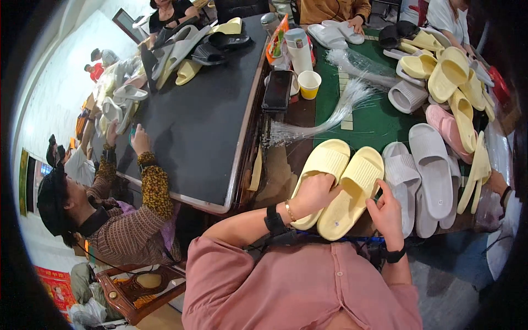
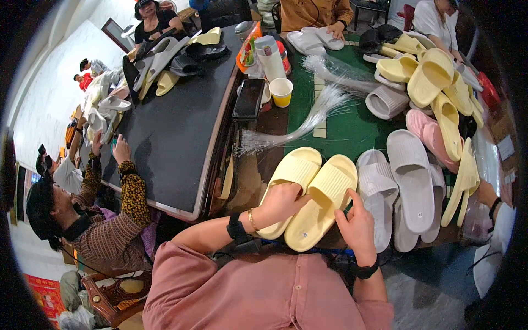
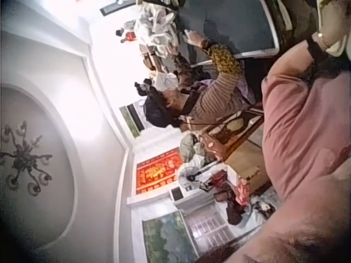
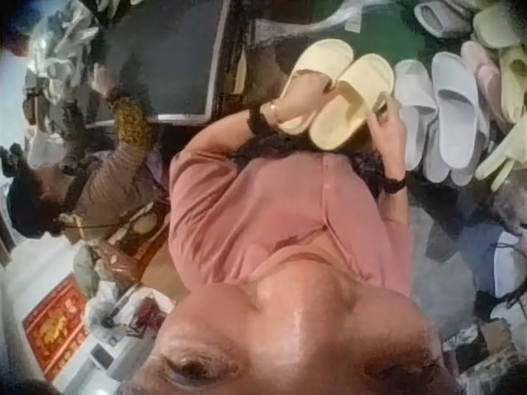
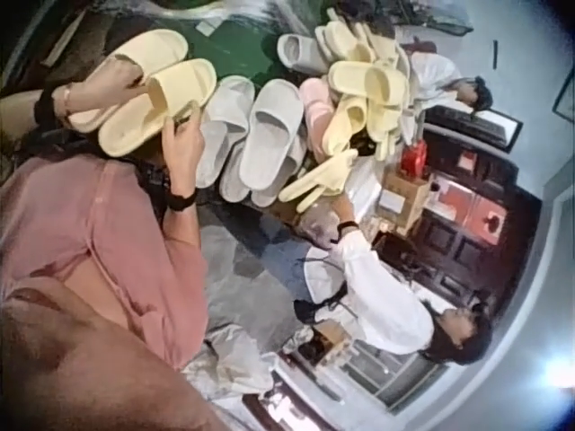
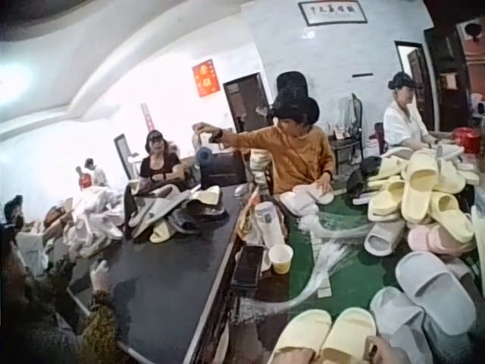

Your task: Manually assembling and inspecting slippers and shoe components in a factory workshop.

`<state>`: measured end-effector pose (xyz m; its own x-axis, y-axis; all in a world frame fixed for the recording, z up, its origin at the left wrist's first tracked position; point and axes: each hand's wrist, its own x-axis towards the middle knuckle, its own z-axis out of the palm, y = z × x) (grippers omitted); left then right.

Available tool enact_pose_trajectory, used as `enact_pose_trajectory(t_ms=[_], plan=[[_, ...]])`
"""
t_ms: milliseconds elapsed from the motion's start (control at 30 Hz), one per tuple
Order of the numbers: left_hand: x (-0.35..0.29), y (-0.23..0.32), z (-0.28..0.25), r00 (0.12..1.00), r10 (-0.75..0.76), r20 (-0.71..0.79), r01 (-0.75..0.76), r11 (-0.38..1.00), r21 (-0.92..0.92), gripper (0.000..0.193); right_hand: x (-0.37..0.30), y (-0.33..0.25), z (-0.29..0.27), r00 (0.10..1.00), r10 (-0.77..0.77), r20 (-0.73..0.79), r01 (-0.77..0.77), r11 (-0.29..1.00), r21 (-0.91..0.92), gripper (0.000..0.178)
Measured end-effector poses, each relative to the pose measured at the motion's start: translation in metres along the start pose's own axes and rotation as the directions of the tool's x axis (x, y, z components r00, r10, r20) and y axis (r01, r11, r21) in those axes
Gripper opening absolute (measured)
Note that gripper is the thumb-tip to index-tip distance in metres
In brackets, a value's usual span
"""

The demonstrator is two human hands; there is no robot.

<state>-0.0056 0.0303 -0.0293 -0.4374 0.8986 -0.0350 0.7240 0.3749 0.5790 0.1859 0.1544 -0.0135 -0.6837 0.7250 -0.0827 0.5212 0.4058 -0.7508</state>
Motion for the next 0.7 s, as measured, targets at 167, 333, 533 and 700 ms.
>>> enact_pose_trajectory(t_ms=[167, 333, 533, 700], plan=[[-0.004, -0.005, 0.007, 0.998, 0.029, -0.059, -0.034, 0.996, -0.087, 0.033, 0.02, -0.002, 0.011, 0.994, -0.108, -0.03, 0.107, 0.994, -0.038, 0.049], [-0.014, -0.014, 0.005, 0.997, 0.032, -0.071, -0.042, 0.988, -0.148, 0.028, 0.025, 0.0, 0.002, 0.988, -0.146, -0.055, 0.146, 0.989, -0.016, 0.046], [-0.013, -0.007, 0.013, 0.996, 0.054, -0.071, -0.064, 0.988, -0.142, 0.026, 0.025, -0.002, 0.014, 0.996, -0.091, -0.013, 0.091, 0.996, -0.025, 0.043], [-0.015, 0.0, -0.004, 0.994, -0.01, -0.109, -0.008, 0.987, -0.161, 0.02, 0.035, -0.01, 0.005, 0.985, -0.163, -0.054, 0.165, 0.986, 0.026, 0.042]])
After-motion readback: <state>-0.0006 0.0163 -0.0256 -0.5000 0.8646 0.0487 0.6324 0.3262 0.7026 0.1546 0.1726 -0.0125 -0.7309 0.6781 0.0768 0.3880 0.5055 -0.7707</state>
